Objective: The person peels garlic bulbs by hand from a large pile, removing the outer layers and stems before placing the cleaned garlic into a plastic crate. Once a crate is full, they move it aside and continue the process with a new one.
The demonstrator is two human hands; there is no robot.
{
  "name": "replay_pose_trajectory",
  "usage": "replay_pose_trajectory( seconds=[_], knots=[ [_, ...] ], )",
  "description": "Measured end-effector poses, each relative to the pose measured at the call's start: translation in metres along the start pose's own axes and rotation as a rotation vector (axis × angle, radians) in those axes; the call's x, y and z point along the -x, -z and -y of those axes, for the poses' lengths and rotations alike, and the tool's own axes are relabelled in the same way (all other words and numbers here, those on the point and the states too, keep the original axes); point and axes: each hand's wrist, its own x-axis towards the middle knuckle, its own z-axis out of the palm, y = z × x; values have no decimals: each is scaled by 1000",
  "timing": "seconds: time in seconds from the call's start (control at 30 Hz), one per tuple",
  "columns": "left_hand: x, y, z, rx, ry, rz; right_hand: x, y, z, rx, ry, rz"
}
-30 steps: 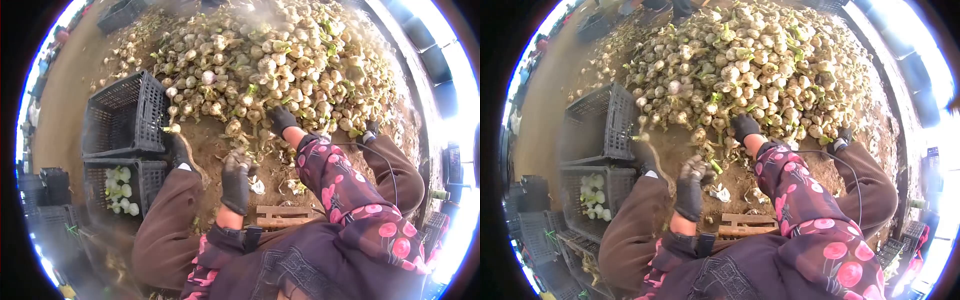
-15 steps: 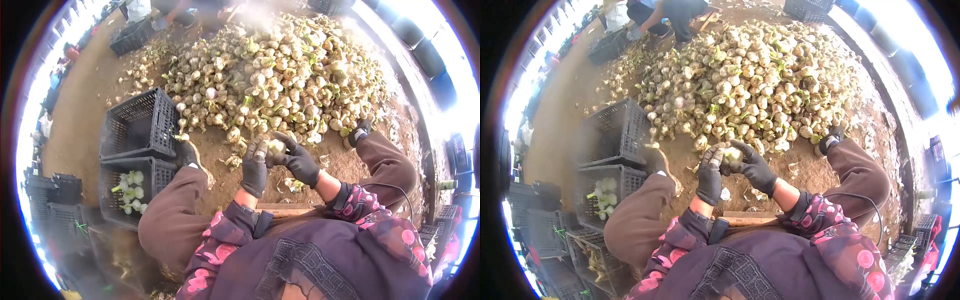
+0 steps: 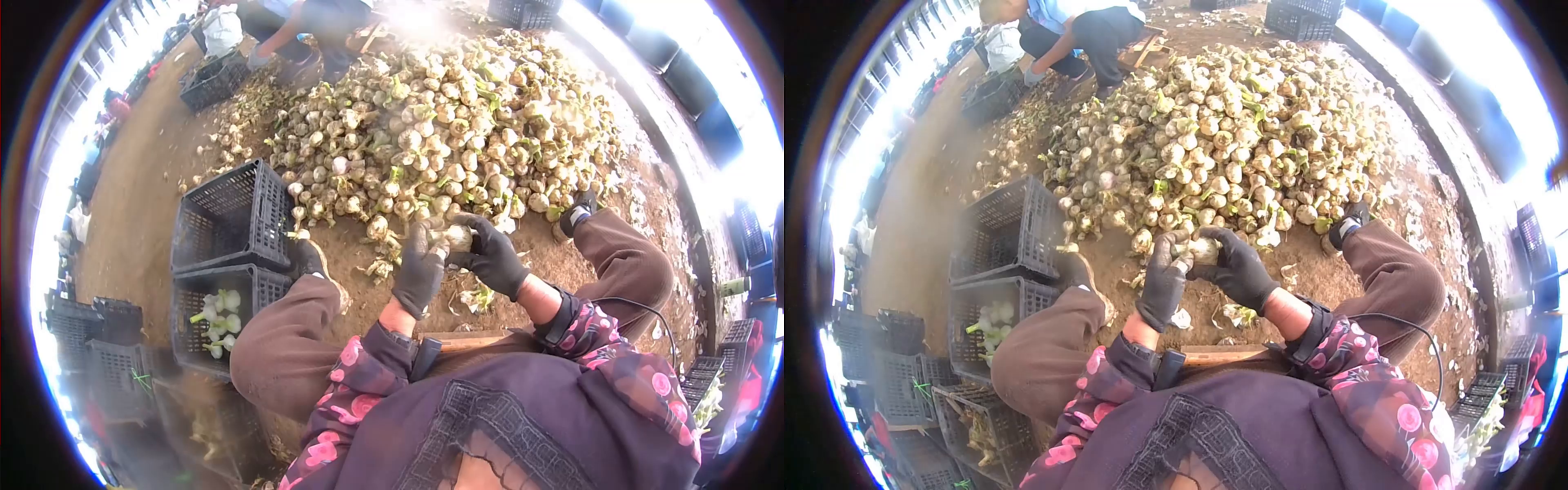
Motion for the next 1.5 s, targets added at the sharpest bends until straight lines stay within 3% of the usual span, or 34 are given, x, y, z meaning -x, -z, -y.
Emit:
replay_pose_trajectory(
  seconds=[0.03,0.07,0.1,0.13,0.17,0.2,0.23,0.3,0.33,0.4,0.47,0.5,0.57,0.6,0.63,0.7,0.77,0.83,0.9,0.97,1.0,1.03,1.1,1.13,1.17,1.23,1.27,1.3,1.33,1.37,1.4,1.43,1.5],
  knots=[
    [-2,0,4,-191,-116,-42,2,-3,6,473,108,-36],
    [-4,1,7,-187,-116,-44,3,-2,10,950,215,-69],
    [-5,2,7,22,-16,-43,0,1,4,956,210,-63],
    [-5,4,7,228,86,-41,-4,4,-7,538,173,-83],
    [-4,6,5,228,89,-42,-7,7,-15,117,134,-103],
    [-4,7,-1,247,139,8,-8,20,-8,61,-108,-43],
    [-2,5,-10,264,189,60,-10,21,-10,58,-109,-47],
    [0,-2,-23,218,153,46,-13,24,-16,-393,-220,20],
    [0,-2,-25,162,102,73,-13,23,-19,-461,-227,10],
    [0,-4,-23,104,57,102,-10,17,-18,-383,-155,-27],
    [-1,-10,-19,-230,-108,58,-7,15,-21,-476,-117,-21],
    [0,-13,-13,-234,-107,60,-7,14,-22,-480,-115,-21],
    [3,-20,-1,-97,-90,52,-7,11,-22,66,170,-121],
    [1,-18,-6,8,18,100,-5,13,-17,356,381,-113],
    [0,-18,-9,7,20,104,-4,17,-10,355,381,-117],
    [-2,-20,-15,213,98,161,-6,26,1,61,12,-14],
    [-1,-22,-22,104,-7,258,-9,28,-6,182,79,-51],
    [2,-25,-23,27,37,239,-7,25,5,-612,-322,-102],
    [1,-26,-13,54,10,204,-3,25,6,-614,-339,-137],
    [-1,-22,-4,377,212,157,-7,21,3,-353,-236,-227],
    [-2,-21,0,387,191,161,-6,19,3,-559,-217,-260],
    [-2,-19,1,385,190,163,-4,11,11,-560,-214,-260],
    [-1,-17,3,-56,15,166,4,-1,31,-492,-257,-311],
    [-5,-12,12,-460,-227,154,2,12,17,-399,-252,-278],
    [-4,-10,21,-459,-227,154,5,22,4,-397,-252,-279],
    [-1,-19,16,-1356,114,248,5,15,6,-486,-113,-242],
    [-7,-4,50,-1309,176,563,12,17,6,-519,-58,-238],
    [-17,22,95,-1248,240,847,9,23,10,-382,-49,-104],
    [-14,28,119,-1224,215,826,2,21,14,-311,-11,-66],
    [-2,22,115,-1127,53,475,-1,21,18,-224,-47,-84],
    [-10,23,134,-1159,-167,382,-6,29,8,-179,-137,-219],
    [-6,-1,51,-1075,155,211,-9,47,-11,-164,-123,-212],
    [-10,-1,49,-648,-134,-126,-14,54,-25,-133,-149,-322]
  ],
)
